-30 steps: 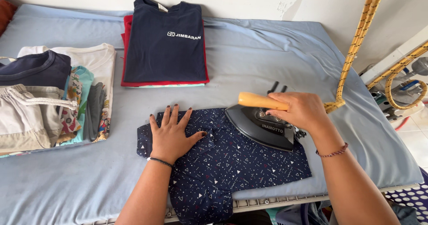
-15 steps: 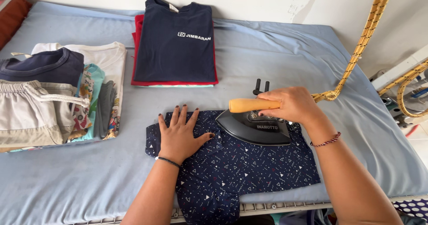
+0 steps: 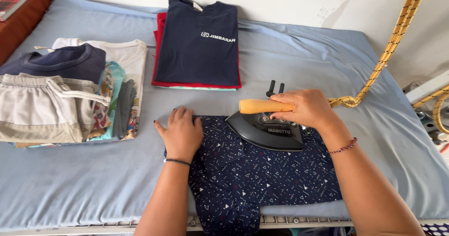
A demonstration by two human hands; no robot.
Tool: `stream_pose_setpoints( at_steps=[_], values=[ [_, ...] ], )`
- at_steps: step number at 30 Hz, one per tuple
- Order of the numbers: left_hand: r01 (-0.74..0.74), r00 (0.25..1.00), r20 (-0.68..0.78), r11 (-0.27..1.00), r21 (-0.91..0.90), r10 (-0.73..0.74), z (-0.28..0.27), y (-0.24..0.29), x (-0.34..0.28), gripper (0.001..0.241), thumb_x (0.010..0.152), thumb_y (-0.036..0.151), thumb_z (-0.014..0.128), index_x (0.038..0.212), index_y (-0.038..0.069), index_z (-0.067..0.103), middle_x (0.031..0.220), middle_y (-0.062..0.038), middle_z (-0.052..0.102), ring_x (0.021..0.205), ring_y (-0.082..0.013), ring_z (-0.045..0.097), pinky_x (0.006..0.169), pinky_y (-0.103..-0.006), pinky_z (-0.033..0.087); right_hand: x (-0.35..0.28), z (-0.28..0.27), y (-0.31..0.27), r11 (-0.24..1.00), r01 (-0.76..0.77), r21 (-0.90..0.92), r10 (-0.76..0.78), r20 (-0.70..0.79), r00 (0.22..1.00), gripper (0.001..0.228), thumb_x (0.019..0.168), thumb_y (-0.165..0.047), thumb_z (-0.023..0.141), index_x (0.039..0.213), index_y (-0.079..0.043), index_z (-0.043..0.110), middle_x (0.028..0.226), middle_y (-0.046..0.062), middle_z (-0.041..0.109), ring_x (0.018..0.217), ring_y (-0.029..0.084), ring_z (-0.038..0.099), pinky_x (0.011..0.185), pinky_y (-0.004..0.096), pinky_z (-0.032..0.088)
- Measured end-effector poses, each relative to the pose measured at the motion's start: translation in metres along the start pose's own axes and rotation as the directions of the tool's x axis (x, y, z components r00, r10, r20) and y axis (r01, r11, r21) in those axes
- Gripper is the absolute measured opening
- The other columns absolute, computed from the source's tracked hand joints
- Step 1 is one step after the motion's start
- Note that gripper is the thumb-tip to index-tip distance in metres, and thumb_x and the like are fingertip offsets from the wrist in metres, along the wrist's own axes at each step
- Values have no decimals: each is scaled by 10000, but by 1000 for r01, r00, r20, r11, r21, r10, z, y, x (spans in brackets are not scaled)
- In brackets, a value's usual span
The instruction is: The person irons a dark blue patterned shirt on a padded ironing board. They smooth the fabric, use a steam iron to press the garment, and fold the shirt into a neat stack. Other folded clothes are visible nearby.
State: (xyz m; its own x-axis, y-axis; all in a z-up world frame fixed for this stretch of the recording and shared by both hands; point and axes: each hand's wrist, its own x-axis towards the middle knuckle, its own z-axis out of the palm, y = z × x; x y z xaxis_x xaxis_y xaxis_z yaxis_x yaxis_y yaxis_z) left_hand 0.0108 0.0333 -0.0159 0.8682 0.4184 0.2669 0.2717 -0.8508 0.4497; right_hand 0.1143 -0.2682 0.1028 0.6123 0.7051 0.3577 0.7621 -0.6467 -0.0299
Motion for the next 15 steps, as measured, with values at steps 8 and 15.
stream_pose_setpoints(
  at_steps=[8, 15],
  values=[
    [99, 982, -142, 979, -178, -125, 15, -16, 16, 109, 880, 226, 679, 895, 162, 766, 1103, 19, 699, 1157, -225, 591, 1155, -564, 221, 32, 13, -15, 992, 117, 54, -115, -34, 993, 430, 711, -457, 854, 1068, -223, 801, 901, -9, 785, 731, 208, 734, 601, 335, 545],
    [127, 985, -96, 976, -175, -146, 18, -18, 18, 132, 898, 226, 660, 907, 159, 772, 1113, 22, 692, 1164, -224, 580, 1155, -563, 212, 63, 27, -37, 982, 172, 81, -170, -30, 985, 414, 719, -478, 853, 1044, -226, 804, 850, -12, 783, 695, 206, 728, 568, 340, 524]
  ],
)
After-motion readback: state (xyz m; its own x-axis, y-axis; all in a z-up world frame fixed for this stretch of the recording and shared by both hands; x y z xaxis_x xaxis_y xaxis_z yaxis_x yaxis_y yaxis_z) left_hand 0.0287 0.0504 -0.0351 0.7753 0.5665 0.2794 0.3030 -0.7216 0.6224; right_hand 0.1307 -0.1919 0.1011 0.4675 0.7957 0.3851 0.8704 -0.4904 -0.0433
